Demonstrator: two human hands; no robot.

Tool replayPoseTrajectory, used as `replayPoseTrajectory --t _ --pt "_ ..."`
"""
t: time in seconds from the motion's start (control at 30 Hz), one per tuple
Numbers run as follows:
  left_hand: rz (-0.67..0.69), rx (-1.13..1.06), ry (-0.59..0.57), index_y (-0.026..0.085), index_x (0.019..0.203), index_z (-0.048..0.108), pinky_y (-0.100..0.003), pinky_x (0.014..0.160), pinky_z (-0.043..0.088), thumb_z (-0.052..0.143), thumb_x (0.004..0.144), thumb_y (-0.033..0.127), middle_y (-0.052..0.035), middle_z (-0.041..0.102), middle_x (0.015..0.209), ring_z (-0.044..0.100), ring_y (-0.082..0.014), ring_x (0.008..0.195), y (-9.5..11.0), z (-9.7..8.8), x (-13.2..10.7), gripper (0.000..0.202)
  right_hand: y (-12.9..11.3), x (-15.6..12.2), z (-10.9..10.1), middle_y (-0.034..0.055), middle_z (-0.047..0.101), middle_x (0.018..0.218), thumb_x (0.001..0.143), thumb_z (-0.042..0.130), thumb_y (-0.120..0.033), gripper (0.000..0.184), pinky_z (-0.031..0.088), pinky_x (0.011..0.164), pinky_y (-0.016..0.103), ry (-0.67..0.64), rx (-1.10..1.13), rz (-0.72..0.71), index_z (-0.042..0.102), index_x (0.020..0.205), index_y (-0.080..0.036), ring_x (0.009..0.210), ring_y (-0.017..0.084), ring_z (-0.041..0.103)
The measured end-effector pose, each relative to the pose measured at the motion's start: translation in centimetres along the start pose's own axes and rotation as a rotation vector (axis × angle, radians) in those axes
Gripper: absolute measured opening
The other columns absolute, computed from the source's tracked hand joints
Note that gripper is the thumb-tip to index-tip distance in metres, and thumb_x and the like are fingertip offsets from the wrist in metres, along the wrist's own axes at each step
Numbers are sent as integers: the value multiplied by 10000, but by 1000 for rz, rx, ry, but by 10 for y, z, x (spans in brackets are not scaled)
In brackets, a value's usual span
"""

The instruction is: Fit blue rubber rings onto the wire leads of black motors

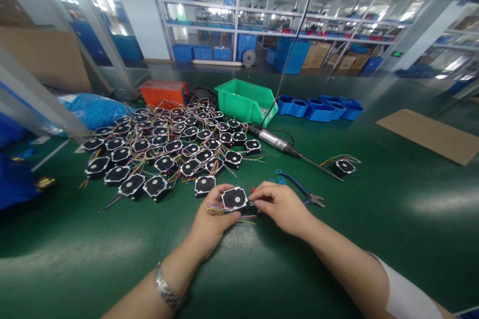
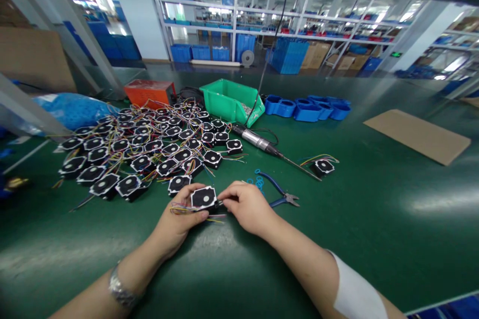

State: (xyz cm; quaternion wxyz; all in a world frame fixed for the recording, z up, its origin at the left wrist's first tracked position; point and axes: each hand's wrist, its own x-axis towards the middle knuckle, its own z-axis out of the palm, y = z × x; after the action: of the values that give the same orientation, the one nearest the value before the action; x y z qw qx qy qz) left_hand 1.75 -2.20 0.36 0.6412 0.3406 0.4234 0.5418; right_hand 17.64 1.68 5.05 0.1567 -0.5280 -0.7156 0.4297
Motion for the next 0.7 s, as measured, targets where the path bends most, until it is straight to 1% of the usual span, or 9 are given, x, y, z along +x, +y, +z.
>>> replayPoseTrajectory --t 0.07,0.1,0.2,0.33,0.43,0.5,0.6,0.7 --pt "16 15 1 175 955 503 -234 714 393 689 536 93 -4 618 858 550 -131 763 -1 0 0 466 -1 0 3 -8 515 754 685 516 -47 164 380 599 80 -1 81 92 560 840 -79 630 -18 456" --pt "21 18 -1 175 957 501 -235 714 395 688 537 95 -4 618 856 551 -132 764 -1 0 0 466 -2 1 5 -11 509 735 675 517 -44 179 380 584 80 -2 117 117 526 851 -72 610 -17 450" --pt "13 46 -8 176 959 494 -238 713 399 684 537 98 -4 617 858 553 -135 765 1 0 -1 470 0 1 8 -20 494 707 662 513 -51 172 382 573 76 9 125 82 457 824 -70 597 -18 444" --pt "19 140 -19 169 945 495 -243 714 403 664 545 90 -11 607 863 551 -140 767 4 3 -2 442 5 0 9 -25 490 692 669 503 -73 131 361 559 68 20 10 12 455 792 -78 591 -21 436" --pt "76 237 -40 171 955 497 -255 727 406 638 572 80 -21 592 890 548 -151 791 3 3 -2 418 6 -3 9 -32 492 686 671 491 -58 136 331 546 66 14 -81 -7 461 801 -89 593 -19 440" --pt "115 277 -52 179 977 492 -274 757 408 622 590 80 -32 582 931 547 -166 832 0 4 -3 420 5 -6 10 -34 490 676 673 482 -41 148 299 539 71 32 -181 -21 467 809 -97 595 -14 435" --pt "134 290 -40 184 989 486 -298 788 408 616 603 94 -45 575 968 547 -183 870 -4 5 -3 417 3 -10 15 -24 499 712 706 485 -55 125 258 552 92 113 -346 -83 478 821 -104 617 0 418" --pt "104 258 16 176 964 492 -287 767 411 634 595 112 -38 585 928 550 -170 832 -5 6 -2 401 5 -12 22 -15 508 752 748 489 -87 86 243 577 117 211 -441 -182 491 831 -109 652 20 418"
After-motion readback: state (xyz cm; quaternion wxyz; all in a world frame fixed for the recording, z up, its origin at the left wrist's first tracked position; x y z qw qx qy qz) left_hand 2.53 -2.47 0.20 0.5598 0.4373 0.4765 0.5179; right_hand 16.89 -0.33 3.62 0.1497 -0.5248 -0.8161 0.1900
